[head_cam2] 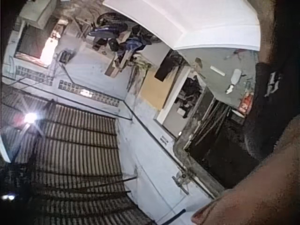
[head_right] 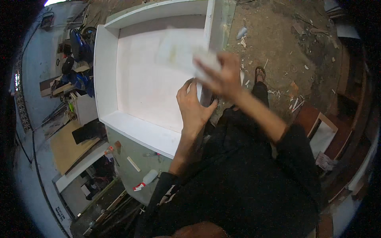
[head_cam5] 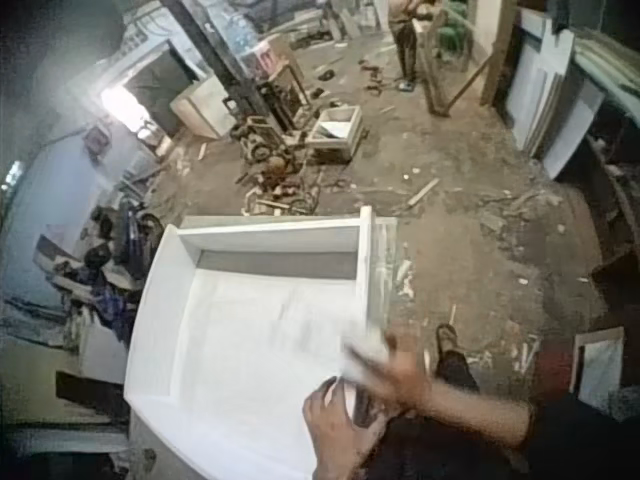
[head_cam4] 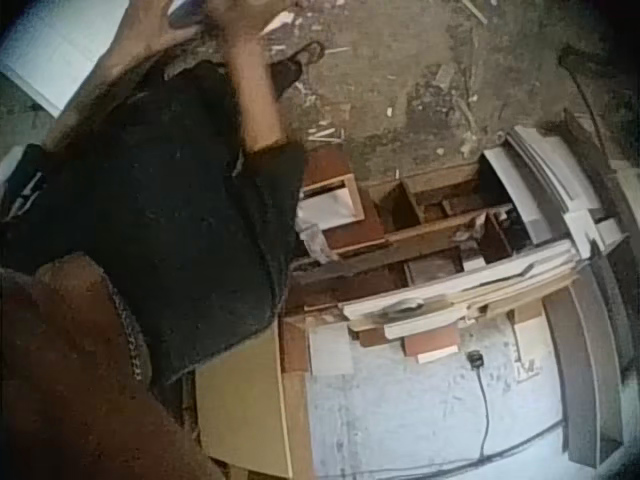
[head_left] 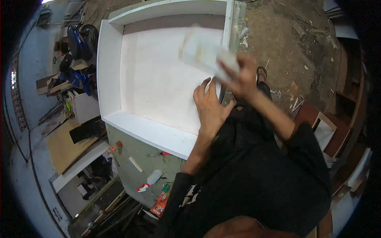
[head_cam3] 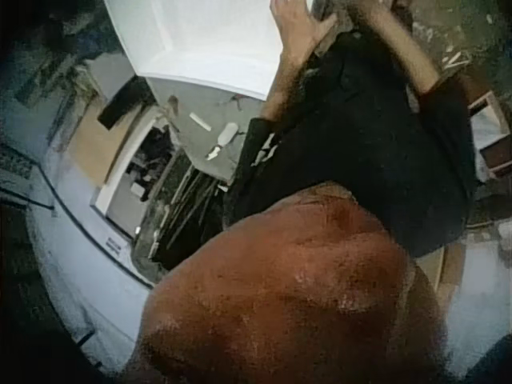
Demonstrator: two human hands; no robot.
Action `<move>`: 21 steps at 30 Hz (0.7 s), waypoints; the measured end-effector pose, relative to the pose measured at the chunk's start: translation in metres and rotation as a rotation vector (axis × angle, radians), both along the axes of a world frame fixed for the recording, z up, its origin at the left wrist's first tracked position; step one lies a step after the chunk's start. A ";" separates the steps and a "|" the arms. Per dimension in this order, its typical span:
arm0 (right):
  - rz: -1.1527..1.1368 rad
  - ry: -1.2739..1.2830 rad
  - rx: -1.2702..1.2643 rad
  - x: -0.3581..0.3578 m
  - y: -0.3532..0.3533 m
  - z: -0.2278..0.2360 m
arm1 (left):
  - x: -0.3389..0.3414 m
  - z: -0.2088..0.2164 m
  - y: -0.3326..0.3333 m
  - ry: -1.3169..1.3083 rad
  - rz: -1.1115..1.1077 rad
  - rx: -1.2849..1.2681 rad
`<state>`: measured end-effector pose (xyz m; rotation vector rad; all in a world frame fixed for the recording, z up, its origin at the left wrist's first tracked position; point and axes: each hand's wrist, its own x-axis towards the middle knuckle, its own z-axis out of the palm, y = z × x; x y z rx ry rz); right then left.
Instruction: The person sands the outer edges and corner of a white wooden drawer using a hand sanding block, after spraying a liquid onto the drawer surface.
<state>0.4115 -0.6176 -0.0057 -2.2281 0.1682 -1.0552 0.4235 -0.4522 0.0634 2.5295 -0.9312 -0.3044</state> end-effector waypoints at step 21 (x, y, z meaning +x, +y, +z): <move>-0.375 0.081 0.061 0.088 -0.070 0.043 | -0.059 0.054 0.176 0.042 -0.026 0.096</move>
